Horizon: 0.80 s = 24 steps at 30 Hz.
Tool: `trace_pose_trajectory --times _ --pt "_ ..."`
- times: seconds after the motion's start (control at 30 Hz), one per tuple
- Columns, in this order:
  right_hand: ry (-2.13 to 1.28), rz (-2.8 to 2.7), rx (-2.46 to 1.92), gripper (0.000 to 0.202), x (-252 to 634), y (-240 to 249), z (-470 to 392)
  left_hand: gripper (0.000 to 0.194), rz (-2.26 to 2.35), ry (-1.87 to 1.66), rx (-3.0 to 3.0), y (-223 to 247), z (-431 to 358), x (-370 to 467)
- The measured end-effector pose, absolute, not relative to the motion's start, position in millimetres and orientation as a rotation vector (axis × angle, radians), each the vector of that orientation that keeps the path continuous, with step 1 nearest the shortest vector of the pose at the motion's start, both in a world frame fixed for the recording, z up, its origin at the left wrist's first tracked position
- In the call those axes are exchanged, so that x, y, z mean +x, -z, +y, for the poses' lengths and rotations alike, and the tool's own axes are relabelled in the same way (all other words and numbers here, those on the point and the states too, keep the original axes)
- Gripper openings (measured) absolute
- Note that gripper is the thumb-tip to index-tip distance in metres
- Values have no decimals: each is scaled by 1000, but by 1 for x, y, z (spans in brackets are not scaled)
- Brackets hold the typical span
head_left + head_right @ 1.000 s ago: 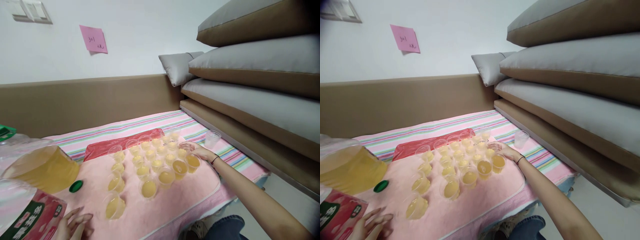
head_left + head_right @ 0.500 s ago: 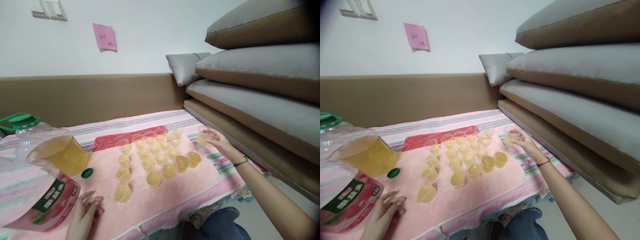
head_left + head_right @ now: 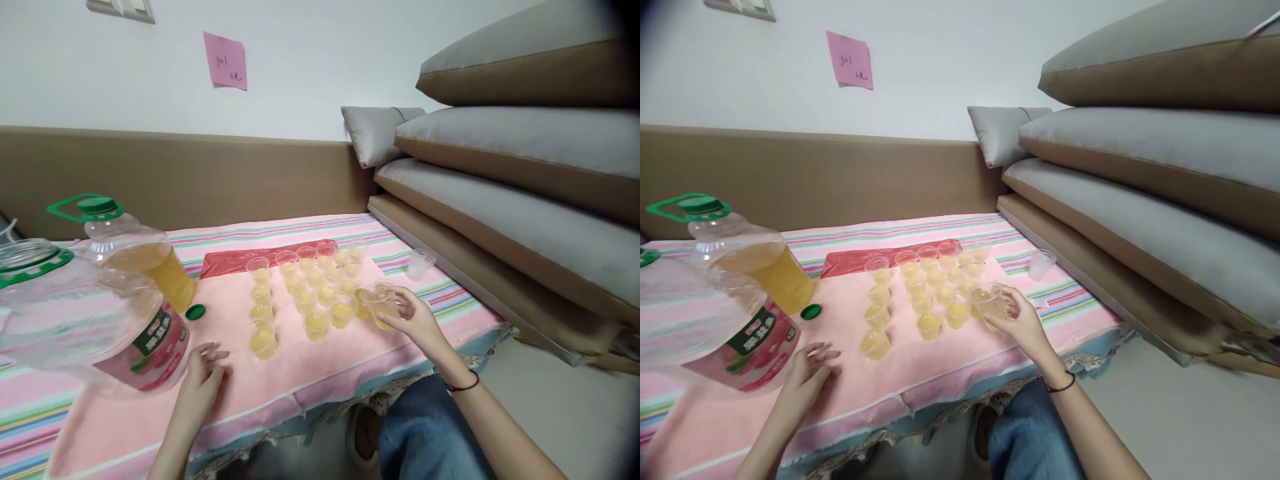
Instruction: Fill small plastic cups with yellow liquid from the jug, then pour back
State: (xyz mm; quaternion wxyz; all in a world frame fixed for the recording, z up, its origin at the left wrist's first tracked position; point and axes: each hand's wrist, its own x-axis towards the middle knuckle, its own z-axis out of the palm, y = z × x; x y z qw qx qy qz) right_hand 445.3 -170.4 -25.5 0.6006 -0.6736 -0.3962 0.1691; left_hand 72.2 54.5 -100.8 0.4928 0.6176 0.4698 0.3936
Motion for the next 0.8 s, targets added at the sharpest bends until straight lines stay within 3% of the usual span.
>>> trace_pose_trajectory --times 0.27,0.8 --pt "-168 -1014 -1794 59 433 36 -163 48 1098 -876 1595 99 46 63" --pt "-76 -1238 -1926 50 426 17 -148 46 1083 -845 1603 93 39 65"
